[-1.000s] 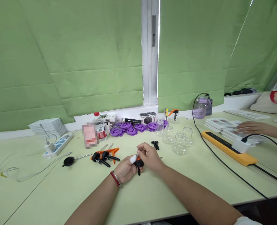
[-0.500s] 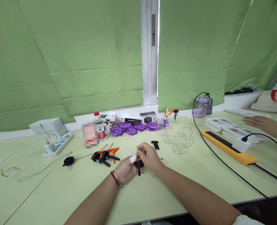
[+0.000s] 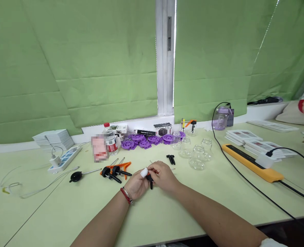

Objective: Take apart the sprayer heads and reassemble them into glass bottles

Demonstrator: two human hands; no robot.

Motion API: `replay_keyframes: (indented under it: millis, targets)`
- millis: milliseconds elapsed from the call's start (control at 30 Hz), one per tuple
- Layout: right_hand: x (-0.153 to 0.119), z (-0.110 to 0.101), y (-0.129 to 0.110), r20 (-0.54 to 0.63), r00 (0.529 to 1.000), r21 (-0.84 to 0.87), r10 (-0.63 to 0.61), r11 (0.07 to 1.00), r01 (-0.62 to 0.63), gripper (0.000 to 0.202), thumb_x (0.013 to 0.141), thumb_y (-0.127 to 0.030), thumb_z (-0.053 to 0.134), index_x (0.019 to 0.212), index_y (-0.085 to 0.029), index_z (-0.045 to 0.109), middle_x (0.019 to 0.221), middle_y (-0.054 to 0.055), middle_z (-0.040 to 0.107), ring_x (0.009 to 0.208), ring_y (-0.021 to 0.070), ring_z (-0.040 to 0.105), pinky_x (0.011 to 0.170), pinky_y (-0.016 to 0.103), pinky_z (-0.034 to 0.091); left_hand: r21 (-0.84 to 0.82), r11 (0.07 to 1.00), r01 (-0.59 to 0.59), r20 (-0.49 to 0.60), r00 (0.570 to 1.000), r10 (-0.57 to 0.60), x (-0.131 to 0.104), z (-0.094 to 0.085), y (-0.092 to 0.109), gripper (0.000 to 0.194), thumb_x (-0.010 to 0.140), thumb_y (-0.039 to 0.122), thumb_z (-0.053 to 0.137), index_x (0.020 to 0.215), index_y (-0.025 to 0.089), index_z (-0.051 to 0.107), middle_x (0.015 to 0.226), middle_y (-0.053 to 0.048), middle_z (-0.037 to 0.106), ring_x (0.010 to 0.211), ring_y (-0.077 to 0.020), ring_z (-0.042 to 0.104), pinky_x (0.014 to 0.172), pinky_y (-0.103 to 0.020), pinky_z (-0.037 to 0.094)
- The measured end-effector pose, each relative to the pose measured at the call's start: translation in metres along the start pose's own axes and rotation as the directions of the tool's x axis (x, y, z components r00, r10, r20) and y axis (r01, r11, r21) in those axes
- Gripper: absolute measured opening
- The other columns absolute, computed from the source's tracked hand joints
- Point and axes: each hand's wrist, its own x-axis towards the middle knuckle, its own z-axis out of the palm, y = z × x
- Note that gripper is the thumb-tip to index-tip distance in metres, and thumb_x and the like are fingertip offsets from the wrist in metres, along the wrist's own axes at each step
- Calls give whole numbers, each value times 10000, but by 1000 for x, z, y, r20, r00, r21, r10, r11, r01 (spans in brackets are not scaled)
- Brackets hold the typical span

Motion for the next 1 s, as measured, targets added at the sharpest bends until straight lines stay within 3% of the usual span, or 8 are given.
replay_keyframes:
  millis: [233, 367, 533, 667, 767, 867, 1000]
  targets:
    - [-5, 1, -1, 123, 988, -166, -93, 980, 113, 268, 685, -137, 661, 942, -202, 620, 986, 48, 596, 900, 209, 487, 813, 367, 372, -4, 1000, 13, -56, 998, -13, -1, 1, 7, 228, 779, 337, 647, 870, 128, 655, 922, -97, 653, 963, -229, 564, 838, -346, 420]
    - [-5, 1, -3, 173, 978, -264, -115, 951, 158, 279, 726, -71, 587, 980, -185, 576, 1022, 63, 571, 929, 212, 467, 829, 371, 366, 25, 999, -31, -65, 997, 33, 0, -1, 6, 246, 778, 365, 645, 856, 131, 655, 926, -91, 648, 965, -214, 551, 869, -341, 406]
    - [-6, -1, -4, 232, 951, -338, -204, 900, 275, 301, 772, -45, 501, 1041, -167, 557, 1070, 91, 553, 948, 217, 454, 840, 375, 367, 171, 985, 24, 53, 998, -34, -6, -3, 16, 297, 797, 407, 611, 969, 168, 649, 967, -86, 635, 975, -210, 543, 859, -346, 403]
    - [-9, 2, -3, 308, 904, -302, -297, 871, 389, 286, 831, -69, 445, 1061, -181, 571, 1100, 84, 555, 957, 205, 461, 844, 367, 366, 439, 898, -9, 198, 976, -87, -13, 1, 32, 298, 738, 359, 678, 968, 171, 654, 988, -80, 625, 977, -225, 536, 827, -328, 404]
    - [-11, 4, -1, 353, 881, -233, -314, 883, 408, 276, 820, -104, 501, 1064, -205, 580, 1097, 65, 558, 970, 196, 471, 854, 354, 369, 551, 831, -76, 268, 959, -90, -14, 3, 36, 354, 674, 297, 737, 990, 176, 633, 1010, -76, 609, 935, -210, 543, 821, -321, 407]
    - [-11, 7, 3, 334, 897, -169, -289, 918, 358, 255, 801, -136, 555, 1037, -222, 597, 1096, 45, 560, 985, 190, 481, 861, 332, 382, 575, 814, -83, 250, 965, -79, -12, 2, 31, 423, 648, 263, 755, 1034, 192, 596, 961, -63, 607, 840, -181, 558, 769, -309, 425]
    - [-9, 11, 9, 315, 914, -113, -255, 947, 302, 229, 753, -188, 635, 979, -222, 618, 1116, 32, 563, 972, 190, 506, 849, 318, 411, 564, 826, -8, 178, 978, -112, -11, 4, 25, 417, 660, 294, 742, 1028, 187, 577, 817, -38, 597, 700, -158, 548, 601, -265, 432]
